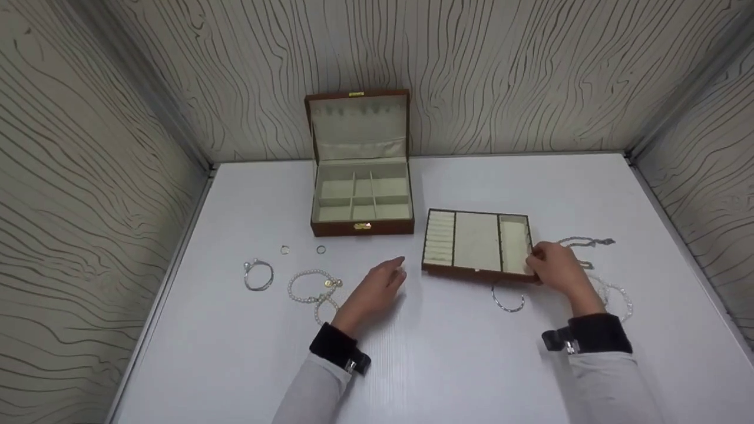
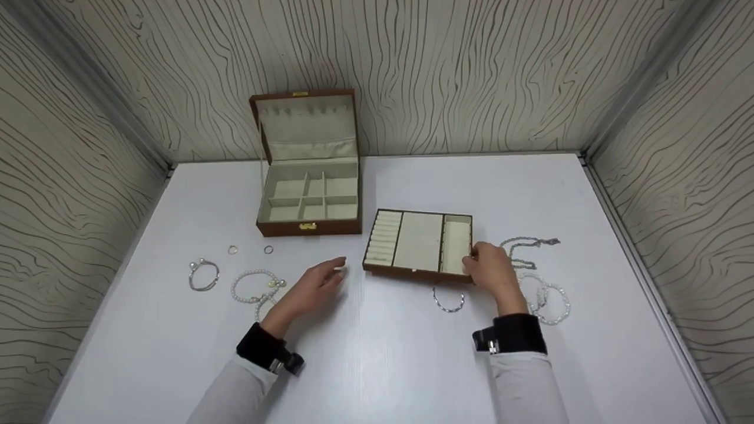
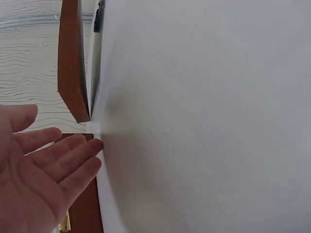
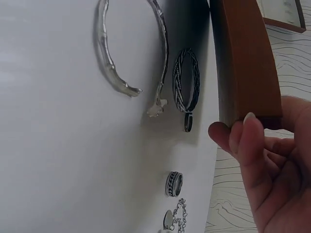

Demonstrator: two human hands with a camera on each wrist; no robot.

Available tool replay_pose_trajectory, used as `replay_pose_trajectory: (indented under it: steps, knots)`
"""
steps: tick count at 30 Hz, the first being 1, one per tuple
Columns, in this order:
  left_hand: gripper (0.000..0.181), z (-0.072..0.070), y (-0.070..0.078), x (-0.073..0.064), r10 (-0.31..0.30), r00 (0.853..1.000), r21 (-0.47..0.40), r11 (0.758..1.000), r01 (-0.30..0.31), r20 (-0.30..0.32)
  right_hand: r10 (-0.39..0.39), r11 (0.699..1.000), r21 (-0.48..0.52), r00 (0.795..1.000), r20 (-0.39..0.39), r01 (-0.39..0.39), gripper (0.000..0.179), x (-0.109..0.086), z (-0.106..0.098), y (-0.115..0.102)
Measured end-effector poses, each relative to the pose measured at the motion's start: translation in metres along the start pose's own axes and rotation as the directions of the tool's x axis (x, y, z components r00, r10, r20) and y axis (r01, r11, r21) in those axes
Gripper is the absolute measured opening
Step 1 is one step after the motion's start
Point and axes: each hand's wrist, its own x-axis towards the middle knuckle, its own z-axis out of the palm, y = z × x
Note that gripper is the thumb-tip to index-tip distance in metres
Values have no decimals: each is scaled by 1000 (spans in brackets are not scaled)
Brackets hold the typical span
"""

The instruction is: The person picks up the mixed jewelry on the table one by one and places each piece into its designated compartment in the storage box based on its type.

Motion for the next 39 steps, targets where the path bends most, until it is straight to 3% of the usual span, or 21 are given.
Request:
replay_pose_trajectory:
  steps: [4,7,10,13,18,21,27,30,35,39]
  knots:
    - [49,7,4,3,-13,999,-172,985,19,36,-26,1000,11,999,44,25,25,-13,9,-4]
    - [53,10,6,5,-63,996,-332,940,83,70,-19,999,29,997,75,16,24,-20,15,-8]
    - [54,13,7,6,-110,991,-418,899,135,82,-13,999,44,995,98,8,23,-26,18,-11]
    - [52,14,7,6,-137,988,-416,896,155,73,-13,998,59,993,114,6,20,-29,20,-14]
    - [48,11,10,0,-160,984,-371,912,176,73,-23,998,69,991,135,14,17,-34,24,-19]
    - [47,4,11,-7,-181,981,-343,919,192,63,-29,997,73,989,142,19,19,-36,31,-24]
    - [42,-14,2,-25,-217,976,-376,905,201,-2,-33,997,74,987,154,22,21,-35,55,-41]
    - [43,-23,-3,-33,-259,965,-350,908,229,-39,-29,998,57,988,149,21,18,-34,69,-51]
    - [44,-32,-8,-42,-340,934,-254,918,304,-110,-23,1000,3,994,108,23,19,-29,91,-64]
    - [43,-31,-13,-47,-346,924,-189,930,315,-163,-54,997,-49,997,60,57,17,-24,104,-71]
